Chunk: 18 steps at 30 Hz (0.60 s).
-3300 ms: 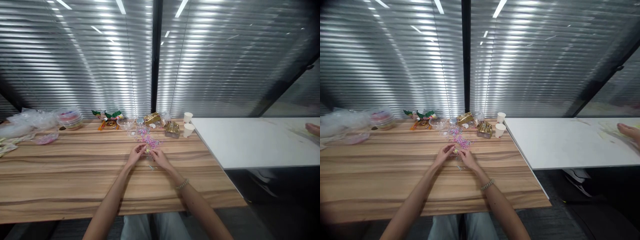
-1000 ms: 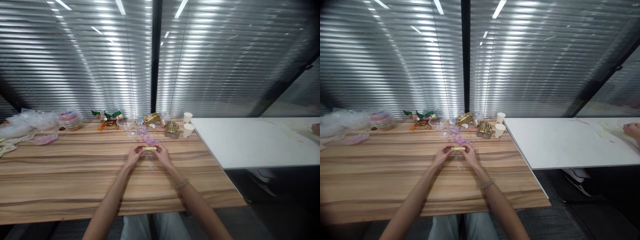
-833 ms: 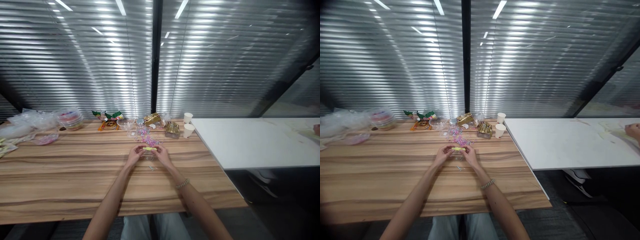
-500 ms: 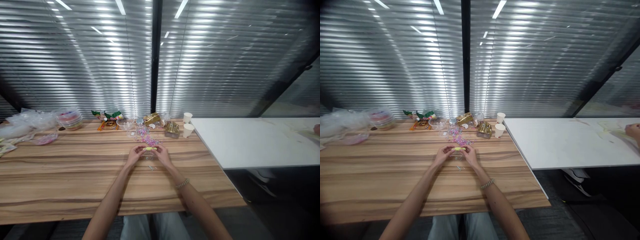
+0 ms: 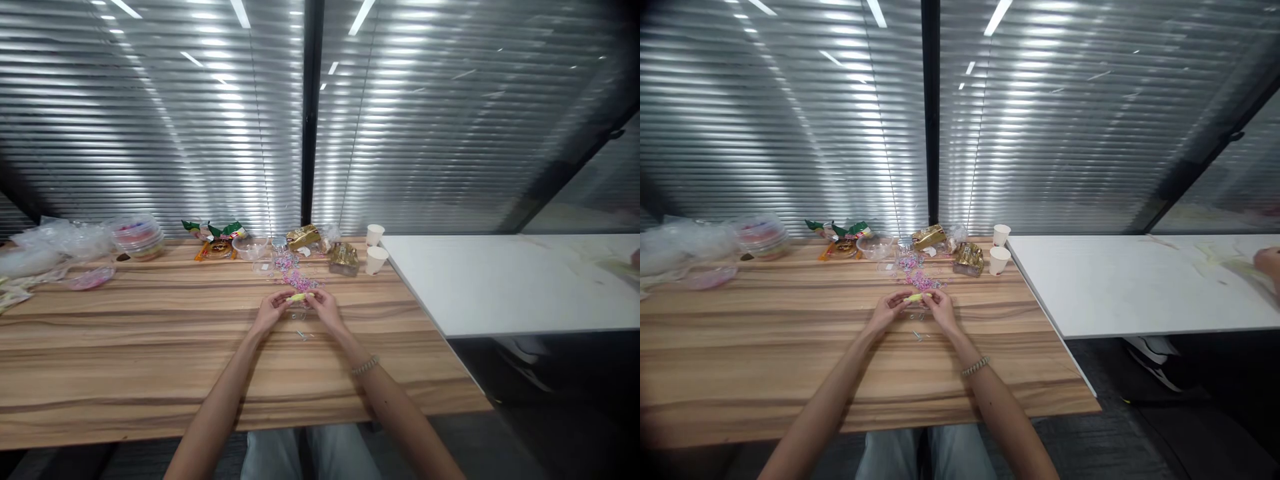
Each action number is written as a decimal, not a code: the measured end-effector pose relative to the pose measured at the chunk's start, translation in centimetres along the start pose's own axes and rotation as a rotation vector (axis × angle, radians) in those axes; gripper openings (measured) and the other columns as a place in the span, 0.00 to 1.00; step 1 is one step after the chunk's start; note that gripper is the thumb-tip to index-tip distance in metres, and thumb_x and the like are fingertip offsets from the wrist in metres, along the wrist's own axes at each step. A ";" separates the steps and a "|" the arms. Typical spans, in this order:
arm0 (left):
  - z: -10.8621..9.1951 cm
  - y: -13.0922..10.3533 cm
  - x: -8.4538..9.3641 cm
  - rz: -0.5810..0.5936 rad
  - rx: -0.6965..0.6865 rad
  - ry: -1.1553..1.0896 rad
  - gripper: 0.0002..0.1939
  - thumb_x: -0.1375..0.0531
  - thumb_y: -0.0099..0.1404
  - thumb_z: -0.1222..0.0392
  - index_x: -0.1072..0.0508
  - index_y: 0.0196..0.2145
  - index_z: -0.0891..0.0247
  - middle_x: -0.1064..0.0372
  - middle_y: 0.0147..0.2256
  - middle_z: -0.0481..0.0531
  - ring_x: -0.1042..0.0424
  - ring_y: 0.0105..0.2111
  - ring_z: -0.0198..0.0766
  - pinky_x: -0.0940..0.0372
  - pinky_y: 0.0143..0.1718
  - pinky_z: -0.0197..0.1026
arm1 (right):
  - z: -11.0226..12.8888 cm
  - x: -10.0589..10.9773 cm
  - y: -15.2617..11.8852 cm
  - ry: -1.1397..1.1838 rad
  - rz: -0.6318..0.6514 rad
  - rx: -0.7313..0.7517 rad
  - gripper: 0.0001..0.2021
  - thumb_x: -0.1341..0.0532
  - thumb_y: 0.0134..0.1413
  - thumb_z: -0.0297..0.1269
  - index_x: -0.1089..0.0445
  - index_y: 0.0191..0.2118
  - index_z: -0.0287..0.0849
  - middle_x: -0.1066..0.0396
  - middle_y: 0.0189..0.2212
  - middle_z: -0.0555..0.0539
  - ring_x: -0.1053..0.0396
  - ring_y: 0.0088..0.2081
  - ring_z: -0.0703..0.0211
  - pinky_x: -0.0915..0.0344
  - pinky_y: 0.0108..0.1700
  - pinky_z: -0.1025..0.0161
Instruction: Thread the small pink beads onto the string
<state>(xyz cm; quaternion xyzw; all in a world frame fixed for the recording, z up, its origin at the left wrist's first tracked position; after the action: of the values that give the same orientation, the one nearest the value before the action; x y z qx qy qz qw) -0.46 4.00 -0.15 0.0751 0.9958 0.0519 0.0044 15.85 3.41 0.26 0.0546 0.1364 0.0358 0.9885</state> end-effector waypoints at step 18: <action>-1.5 -0.5 -0.4 -0.002 0.070 -0.014 0.22 0.32 0.44 0.50 0.24 0.35 0.65 0.25 0.37 0.59 0.28 0.39 0.47 0.35 0.39 0.44 | -0.6 -0.3 0.1 0.229 0.036 -0.128 0.17 0.31 0.34 0.46 0.30 0.28 0.39 0.28 0.27 0.48 0.32 0.27 0.63 0.34 0.36 0.63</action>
<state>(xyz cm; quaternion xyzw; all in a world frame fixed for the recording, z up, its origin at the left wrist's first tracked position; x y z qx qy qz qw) -0.20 3.28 1.26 0.0747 0.9970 0.0164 0.0087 15.42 3.52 -0.27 -0.0108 0.2450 0.0680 0.9671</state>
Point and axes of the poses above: each hand's wrist, its own y-axis towards the middle knuckle, its own x-axis out of the back of the hand, z = x × y, the point moved 3 cm from there along y, towards the middle knuckle
